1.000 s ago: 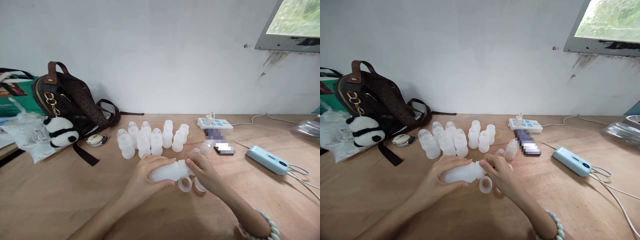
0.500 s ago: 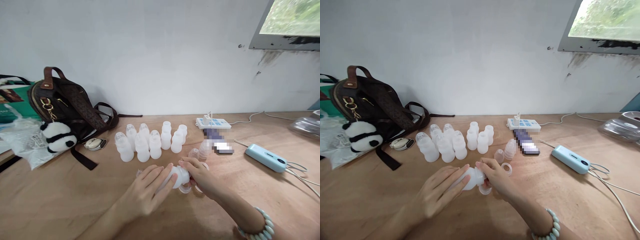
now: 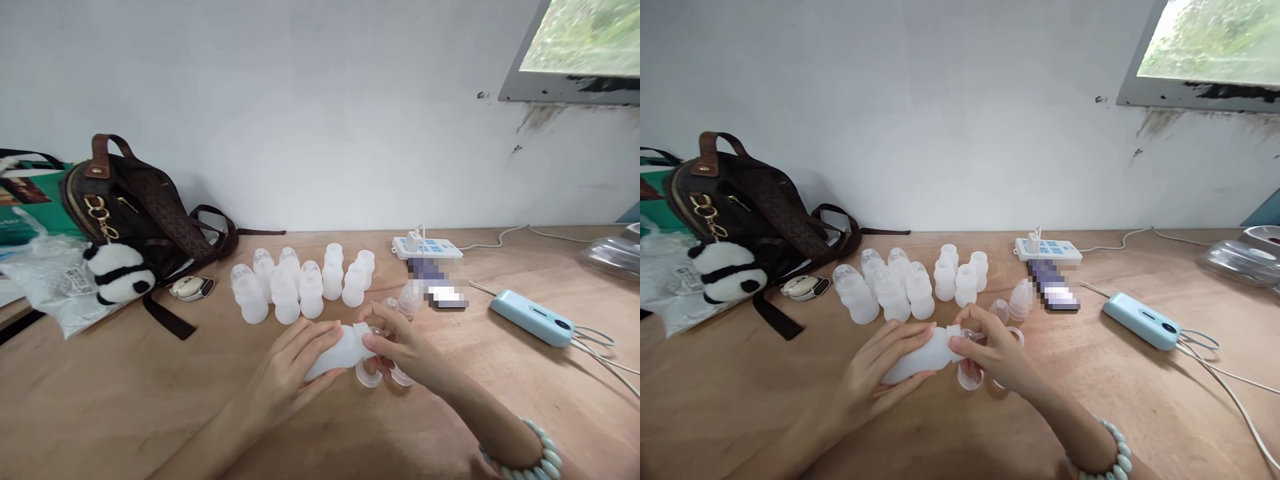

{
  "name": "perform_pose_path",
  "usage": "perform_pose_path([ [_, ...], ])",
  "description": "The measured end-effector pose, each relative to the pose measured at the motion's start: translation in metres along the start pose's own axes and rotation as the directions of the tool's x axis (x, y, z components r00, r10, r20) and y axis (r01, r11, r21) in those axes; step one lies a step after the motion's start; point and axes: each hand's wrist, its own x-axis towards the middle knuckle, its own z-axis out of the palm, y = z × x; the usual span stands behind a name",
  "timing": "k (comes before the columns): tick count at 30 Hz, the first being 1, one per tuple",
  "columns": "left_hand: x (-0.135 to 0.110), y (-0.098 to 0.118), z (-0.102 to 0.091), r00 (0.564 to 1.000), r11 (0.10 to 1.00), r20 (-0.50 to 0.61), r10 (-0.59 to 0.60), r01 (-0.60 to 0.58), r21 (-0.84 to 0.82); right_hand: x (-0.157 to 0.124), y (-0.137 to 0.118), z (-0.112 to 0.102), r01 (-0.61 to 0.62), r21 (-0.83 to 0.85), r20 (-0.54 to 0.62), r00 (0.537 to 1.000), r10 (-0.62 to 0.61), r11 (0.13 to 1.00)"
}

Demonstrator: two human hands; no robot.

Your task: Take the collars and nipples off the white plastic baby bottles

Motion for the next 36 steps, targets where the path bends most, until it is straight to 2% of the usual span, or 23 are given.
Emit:
perform_pose_path([
  [2,0.002,-0.001,0.001,0.997,0.999,-0.056,-0.050,0.049,-0.021,0.002,0.001,-0.013,0.111,-0.247,-0.163,0.975,-0.154,0.963],
  [3,0.003,-0.001,0.002,0.993,0.996,-0.087,-0.081,0.079,-0.028,0.003,0.003,-0.020,0.132,-0.443,-0.274,0.922,-0.274,0.887],
  [4,0.004,-0.002,0.002,0.988,0.994,-0.112,-0.108,0.105,-0.030,0.005,0.005,-0.028,0.095,-0.646,-0.347,0.847,-0.402,0.757],
  [5,0.005,-0.002,0.002,0.983,0.992,-0.133,-0.123,0.120,-0.029,0.007,0.008,-0.034,0.007,-0.812,-0.358,0.784,-0.507,0.584],
  [6,0.006,-0.003,0.003,0.981,0.992,-0.149,-0.123,0.121,-0.027,0.008,0.011,-0.038,-0.089,-0.917,-0.315,0.759,-0.570,0.389],
  [7,0.006,-0.003,0.003,0.981,0.994,-0.159,-0.112,0.110,-0.024,0.010,0.015,-0.041,-0.158,-0.967,-0.249,0.769,-0.588,0.202],
  [8,0.005,-0.003,0.003,0.981,0.995,-0.168,-0.097,0.095,-0.021,0.012,0.019,-0.042,-0.191,-0.980,-0.183,0.798,-0.574,0.047],
  [9,0.005,-0.003,0.003,0.981,0.997,-0.175,-0.080,0.078,-0.020,0.013,0.022,-0.041,-0.197,-0.979,-0.132,0.829,-0.543,-0.062],
  [10,0.005,-0.003,0.003,0.981,0.998,-0.184,-0.066,0.063,-0.018,0.015,0.025,-0.041,-0.191,-0.974,-0.102,0.849,-0.519,-0.122],
  [11,0.004,-0.004,0.003,0.980,0.998,-0.190,-0.059,0.057,-0.016,0.016,0.026,-0.040,-0.190,-0.973,-0.095,0.849,-0.519,-0.133],
  [12,0.004,-0.004,0.003,0.979,0.998,-0.195,-0.063,0.061,-0.016,0.016,0.026,-0.040,-0.199,-0.975,-0.116,0.830,-0.545,-0.096],
  [13,0.004,-0.004,0.002,0.976,0.997,-0.202,-0.081,0.078,-0.022,0.016,0.025,-0.041,-0.210,-0.978,-0.163,0.789,-0.592,-0.012],
  [15,0.005,-0.004,0.000,0.963,0.988,-0.222,-0.152,0.144,-0.051,0.015,0.019,-0.045,-0.152,-0.947,-0.308,0.672,-0.673,0.282],
  [16,0.005,-0.004,-0.001,0.952,0.981,-0.235,-0.194,0.183,-0.070,0.014,0.015,-0.048,-0.061,-0.887,-0.390,0.632,-0.670,0.458],
  [17,0.006,-0.005,-0.002,0.941,0.972,-0.242,-0.235,0.219,-0.089,0.012,0.011,-0.051,0.062,-0.783,-0.452,0.628,-0.633,0.619],
  [18,0.006,-0.005,-0.002,0.932,0.964,-0.248,-0.263,0.244,-0.106,0.010,0.007,-0.053,0.188,-0.641,-0.478,0.661,-0.579,0.744],
  [19,0.007,-0.005,-0.003,0.926,0.958,-0.250,-0.283,0.260,-0.122,0.009,0.003,-0.054,0.290,-0.485,-0.467,0.712,-0.525,0.825],
  [20,0.007,-0.006,-0.003,0.924,0.955,-0.246,-0.291,0.264,-0.137,0.007,0.000,-0.053,0.356,-0.344,-0.434,0.760,-0.484,0.869],
  [22,0.007,-0.006,-0.002,0.931,0.954,-0.235,-0.281,0.245,-0.171,0.003,-0.005,-0.047,0.422,-0.167,-0.349,0.820,-0.454,0.891],
  [25,0.007,-0.003,0.000,0.951,0.961,-0.213,-0.224,0.180,-0.209,-0.003,-0.007,-0.032,0.453,-0.082,-0.257,0.851,-0.458,0.888],
  [28,0.006,0.001,0.002,0.957,0.966,-0.217,-0.192,0.146,-0.212,-0.005,-0.006,-0.023,0.472,-0.040,-0.240,0.851,-0.467,0.881],
  [33,0.005,0.002,0.002,0.955,0.972,-0.238,-0.177,0.131,-0.197,-0.002,0.001,-0.022,0.480,-0.012,-0.283,0.840,-0.463,0.877],
  [36,0.007,0.005,0.001,0.944,0.956,-0.226,-0.240,0.190,-0.222,-0.001,0.003,-0.015,0.479,-0.026,-0.294,0.835,-0.464,0.878],
])
